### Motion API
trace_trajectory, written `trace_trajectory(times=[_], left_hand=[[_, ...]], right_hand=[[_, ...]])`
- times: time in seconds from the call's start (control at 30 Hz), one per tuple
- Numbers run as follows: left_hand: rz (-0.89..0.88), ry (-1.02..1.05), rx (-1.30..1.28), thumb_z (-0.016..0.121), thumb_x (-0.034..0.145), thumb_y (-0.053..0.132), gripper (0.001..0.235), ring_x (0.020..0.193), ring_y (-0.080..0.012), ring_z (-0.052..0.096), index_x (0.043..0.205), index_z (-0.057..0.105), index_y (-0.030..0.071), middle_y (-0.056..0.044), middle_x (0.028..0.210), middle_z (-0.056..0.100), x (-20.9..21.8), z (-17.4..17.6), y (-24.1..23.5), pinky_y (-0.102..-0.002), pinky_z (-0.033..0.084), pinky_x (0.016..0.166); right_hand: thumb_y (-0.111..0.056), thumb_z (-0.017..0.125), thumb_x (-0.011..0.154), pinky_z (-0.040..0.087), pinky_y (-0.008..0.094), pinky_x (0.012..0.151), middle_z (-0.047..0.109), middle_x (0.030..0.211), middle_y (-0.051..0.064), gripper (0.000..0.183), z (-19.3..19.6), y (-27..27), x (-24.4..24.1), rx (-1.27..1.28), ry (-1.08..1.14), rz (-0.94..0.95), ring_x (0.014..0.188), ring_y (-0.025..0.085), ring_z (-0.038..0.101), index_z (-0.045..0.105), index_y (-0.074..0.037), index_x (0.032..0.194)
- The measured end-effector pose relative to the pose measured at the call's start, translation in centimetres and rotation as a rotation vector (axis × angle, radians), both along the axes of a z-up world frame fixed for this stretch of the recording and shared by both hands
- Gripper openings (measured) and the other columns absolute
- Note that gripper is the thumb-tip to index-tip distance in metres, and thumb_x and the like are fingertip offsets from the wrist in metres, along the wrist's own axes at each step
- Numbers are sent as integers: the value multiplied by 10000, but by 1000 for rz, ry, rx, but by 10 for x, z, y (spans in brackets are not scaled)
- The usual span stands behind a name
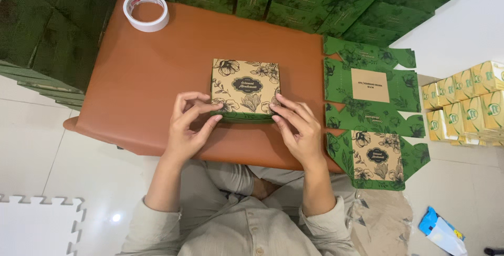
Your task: The person assembles a flat cardboard box by folding its sides and tucking in the flaps. They then place a green patterned sticker on the box's surface and smooth it down.
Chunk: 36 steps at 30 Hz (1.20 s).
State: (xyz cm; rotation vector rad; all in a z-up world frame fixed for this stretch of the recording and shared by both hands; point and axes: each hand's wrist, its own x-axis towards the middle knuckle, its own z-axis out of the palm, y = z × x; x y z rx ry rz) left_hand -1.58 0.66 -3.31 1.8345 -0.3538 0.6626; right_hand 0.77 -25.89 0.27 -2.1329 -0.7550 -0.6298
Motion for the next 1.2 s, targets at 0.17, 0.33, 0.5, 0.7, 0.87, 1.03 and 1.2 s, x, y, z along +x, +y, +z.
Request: trace_trajectory(times=[0.17,0.33,0.5,0.7,0.87,1.03,1.2], left_hand=[[-8,-2,-4,811,855,75,221,1023,-320,676,1063,791,148,-123,1080,608,2,-3,1,-420,530,917],[-19,-26,18,825,843,91,183,986,-321,696,1016,803,146,-124,1074,633,4,-7,5,-431,541,903],[1,11,57,824,852,123,133,908,-319,710,969,814,186,-106,978,691,3,-9,4,-429,544,854],[54,-25,44,850,833,124,124,854,-247,729,926,830,204,-51,930,716,4,-19,4,-360,563,821],[50,-43,58,847,825,107,124,835,-271,724,916,829,189,-61,903,710,5,-20,2,-381,564,809],[3,-24,49,843,828,201,378,1246,-353,531,1167,701,112,-127,1244,598,1,-2,-2,-483,394,1085],[-277,377,25,390,1047,124,698,1450,-597,44,1594,-19,-18,-342,1644,-38,-7,41,-29,-740,105,1150]], right_hand=[[-76,722,921,575,477,789,736,1203,154,198,4,2,-4,1,-15,25,912,394,722,780,-119,1106],[-90,784,878,592,444,763,760,1144,140,175,-3,1,-1,14,-88,15,870,361,739,805,-124,1048],[-55,781,871,593,464,739,771,1111,140,175,-11,1,0,33,-94,-5,856,375,743,808,-132,1025],[-3,791,847,620,400,737,800,1009,102,137,-10,9,-1,59,-223,-36,832,319,767,820,-108,930],[11,789,840,625,424,736,797,1009,114,138,-10,10,-3,53,-236,-44,845,333,766,813,-87,935],[-88,818,841,602,465,887,680,1303,149,314,-8,8,-5,77,-135,-103,1057,344,707,776,-138,1149],[-190,458,1084,189,693,1162,26,1657,306,708,1,20,-5,217,551,69,1474,530,66,15,-17,1609]])
